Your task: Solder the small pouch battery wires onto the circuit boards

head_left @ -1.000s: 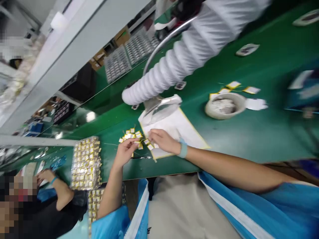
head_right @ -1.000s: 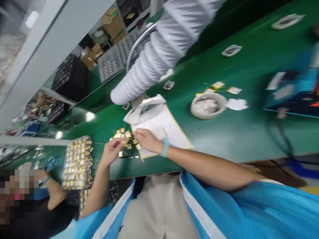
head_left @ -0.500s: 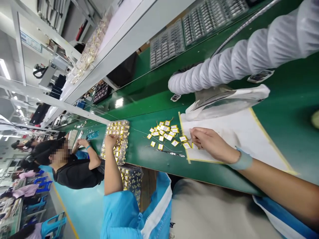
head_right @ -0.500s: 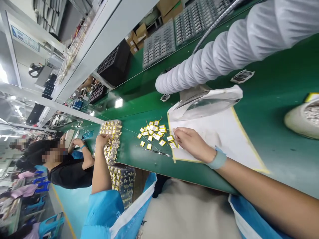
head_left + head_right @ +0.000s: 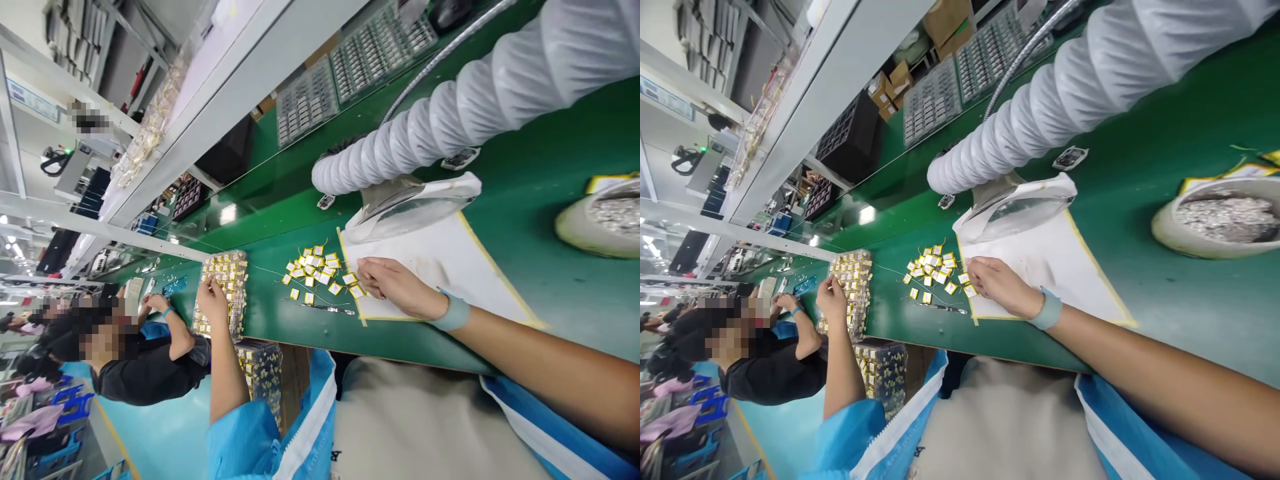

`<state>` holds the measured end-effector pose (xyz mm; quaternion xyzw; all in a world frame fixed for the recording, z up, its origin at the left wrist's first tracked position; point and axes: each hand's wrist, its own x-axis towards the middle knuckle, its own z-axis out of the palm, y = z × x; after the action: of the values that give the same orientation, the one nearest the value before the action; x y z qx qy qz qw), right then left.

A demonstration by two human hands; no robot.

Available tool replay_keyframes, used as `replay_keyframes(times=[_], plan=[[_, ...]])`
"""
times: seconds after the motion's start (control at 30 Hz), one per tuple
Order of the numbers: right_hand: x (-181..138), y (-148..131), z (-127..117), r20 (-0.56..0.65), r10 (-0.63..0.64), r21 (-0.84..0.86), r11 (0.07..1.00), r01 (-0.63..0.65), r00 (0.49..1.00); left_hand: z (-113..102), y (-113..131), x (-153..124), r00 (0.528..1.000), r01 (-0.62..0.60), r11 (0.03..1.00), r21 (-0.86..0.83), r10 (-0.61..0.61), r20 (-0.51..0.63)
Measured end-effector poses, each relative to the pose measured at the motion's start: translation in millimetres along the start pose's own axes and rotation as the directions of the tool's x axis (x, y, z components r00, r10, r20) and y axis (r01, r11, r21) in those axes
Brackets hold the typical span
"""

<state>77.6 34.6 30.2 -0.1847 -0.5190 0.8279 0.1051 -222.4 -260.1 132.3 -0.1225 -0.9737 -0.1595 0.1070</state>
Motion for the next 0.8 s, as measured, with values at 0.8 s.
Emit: replay_keyframes(times=[0.8], plan=[[1.1,-8.2,-11.1,0.101,-0.121,-0.308,0.940,0.146,0.988,80.3,124.1,-97.7,0.696,0.014,0.735,-0.678,0.479,0.534]])
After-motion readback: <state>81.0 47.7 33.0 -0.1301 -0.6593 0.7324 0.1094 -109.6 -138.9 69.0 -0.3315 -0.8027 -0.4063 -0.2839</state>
